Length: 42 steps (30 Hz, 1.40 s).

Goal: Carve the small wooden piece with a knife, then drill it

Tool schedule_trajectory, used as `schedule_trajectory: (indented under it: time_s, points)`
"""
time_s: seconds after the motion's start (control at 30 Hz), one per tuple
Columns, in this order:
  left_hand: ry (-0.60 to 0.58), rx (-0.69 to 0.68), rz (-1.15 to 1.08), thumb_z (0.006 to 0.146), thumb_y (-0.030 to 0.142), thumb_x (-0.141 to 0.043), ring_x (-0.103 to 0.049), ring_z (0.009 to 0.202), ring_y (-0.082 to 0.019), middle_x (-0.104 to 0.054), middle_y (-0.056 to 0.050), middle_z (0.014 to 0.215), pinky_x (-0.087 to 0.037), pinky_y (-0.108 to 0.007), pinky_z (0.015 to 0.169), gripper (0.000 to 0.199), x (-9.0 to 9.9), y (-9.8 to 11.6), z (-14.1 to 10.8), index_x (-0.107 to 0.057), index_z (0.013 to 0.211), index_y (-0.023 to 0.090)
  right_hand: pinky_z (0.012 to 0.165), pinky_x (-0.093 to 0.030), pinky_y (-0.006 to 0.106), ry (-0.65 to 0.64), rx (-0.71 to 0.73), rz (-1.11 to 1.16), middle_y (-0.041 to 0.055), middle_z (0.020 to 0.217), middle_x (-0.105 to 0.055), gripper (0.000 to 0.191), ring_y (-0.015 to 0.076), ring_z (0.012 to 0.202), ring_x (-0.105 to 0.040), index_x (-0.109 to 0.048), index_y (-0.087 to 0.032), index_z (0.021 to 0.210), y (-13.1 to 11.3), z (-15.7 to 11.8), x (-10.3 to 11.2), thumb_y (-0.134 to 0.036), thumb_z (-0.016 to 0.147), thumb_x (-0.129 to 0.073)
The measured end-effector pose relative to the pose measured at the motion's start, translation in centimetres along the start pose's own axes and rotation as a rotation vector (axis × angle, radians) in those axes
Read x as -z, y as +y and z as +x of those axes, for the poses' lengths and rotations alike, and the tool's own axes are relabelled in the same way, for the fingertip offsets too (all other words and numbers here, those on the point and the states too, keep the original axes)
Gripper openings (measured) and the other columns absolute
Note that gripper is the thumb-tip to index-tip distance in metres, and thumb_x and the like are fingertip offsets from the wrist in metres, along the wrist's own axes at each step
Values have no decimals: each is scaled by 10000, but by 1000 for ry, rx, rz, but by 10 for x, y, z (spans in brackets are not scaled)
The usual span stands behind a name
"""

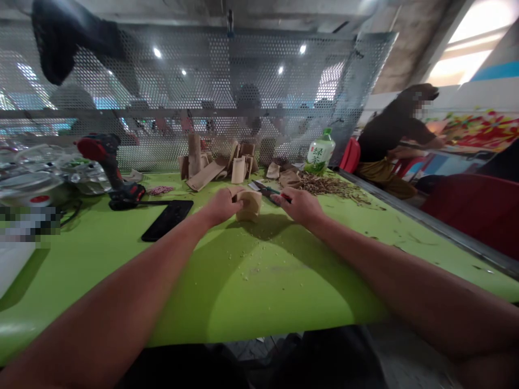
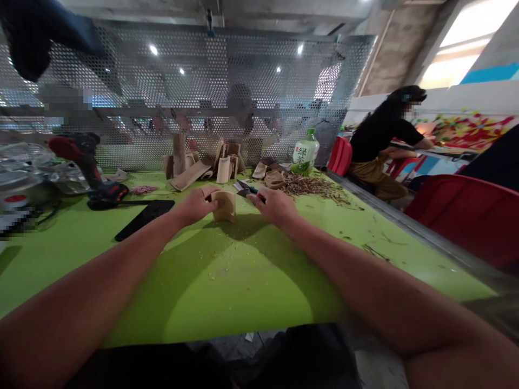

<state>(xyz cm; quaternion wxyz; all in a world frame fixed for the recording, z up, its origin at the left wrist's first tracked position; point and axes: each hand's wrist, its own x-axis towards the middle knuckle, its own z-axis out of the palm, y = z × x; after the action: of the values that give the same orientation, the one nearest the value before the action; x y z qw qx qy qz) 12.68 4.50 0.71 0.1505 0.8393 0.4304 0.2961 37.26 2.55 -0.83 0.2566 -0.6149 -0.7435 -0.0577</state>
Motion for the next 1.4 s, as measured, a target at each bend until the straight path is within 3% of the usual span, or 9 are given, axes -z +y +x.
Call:
schedule_trajectory:
  time_s: [0.17, 0.37, 0.47, 0.67, 0.8, 0.9, 1.1, 1.3, 1.4]
  points:
    - [75, 89, 79, 905, 362, -464, -630, 912, -223, -707, -116, 1026, -469, -301, 761, 414, 5, 6, -2, -610, 1213, 127, 538, -229, 267, 106, 33, 60, 32, 664, -581, 531, 158, 595, -487, -610, -197, 785, 0, -3, 10, -607, 949, -315]
    - [128, 129, 187, 879, 269, -462, -521, 657, -169, -621, -76, 748, -369, -280, 604, 232, 7, 17, -5, -630, 948, 125, 527, -201, 275, -182, 173, -59, 23, 626, -580, 521, 139, 523, -434, -651, -203, 808, -15, -9, 5, -624, 932, -370]
    - [129, 131, 230, 861, 252, -467, -488, 614, -163, -578, -57, 693, -341, -288, 588, 187, 4, 19, -5, -613, 900, 142, 524, -198, 282, -210, 151, -105, 37, 654, -616, 511, 145, 524, -435, -671, -219, 841, -20, -9, 1, -621, 934, -369]
    - [118, 78, 238, 863, 254, -436, -580, 712, -194, -688, -121, 875, -422, -300, 668, 388, -2, 15, -4, -619, 1169, 101, 500, -202, 276, -136, 130, -120, 41, 671, -636, 524, 144, 511, -449, -681, -227, 877, -20, -9, -3, -618, 947, -340]
    - [70, 78, 215, 886, 298, -418, -613, 716, -201, -718, -149, 976, -462, -315, 691, 507, -1, 14, -4, -561, 1330, 100, 513, -248, 281, -238, 136, -162, 70, 717, -668, 556, 168, 553, -506, -706, -231, 875, -25, -10, 0, -647, 932, -341]
    - [56, 71, 247, 896, 295, -423, -625, 744, -198, -724, -144, 1002, -469, -308, 709, 497, 0, 16, -4, -562, 1337, 114, 523, -272, 292, -340, 166, -184, 87, 739, -679, 530, 184, 574, -525, -719, -228, 874, -28, -11, 4, -629, 925, -377]
    - [42, 13, 295, 927, 333, -413, -638, 813, -213, -716, -125, 953, -459, -294, 712, 469, 2, 20, -7, -547, 1328, 131, 505, -228, 275, -148, 121, -117, 48, 673, -634, 539, 146, 523, -469, -691, -213, 883, -23, -10, 7, -620, 944, -343]
    - [47, 10, 353, 876, 364, -508, -591, 722, -182, -687, -67, 831, -432, -273, 671, 422, 13, 20, -7, -579, 1245, 173, 511, -241, 275, -235, 88, -107, 54, 686, -653, 529, 153, 530, -482, -696, -230, 893, -22, -9, 6, -652, 917, -378]
    - [35, -34, 221, 869, 368, -503, -613, 829, -200, -701, -90, 964, -454, -279, 715, 424, 14, 15, -6, -612, 1228, 169, 512, -244, 279, -237, 99, -105, 54, 681, -651, 510, 148, 526, -473, -692, -231, 875, -23, -10, 5, -638, 920, -389]
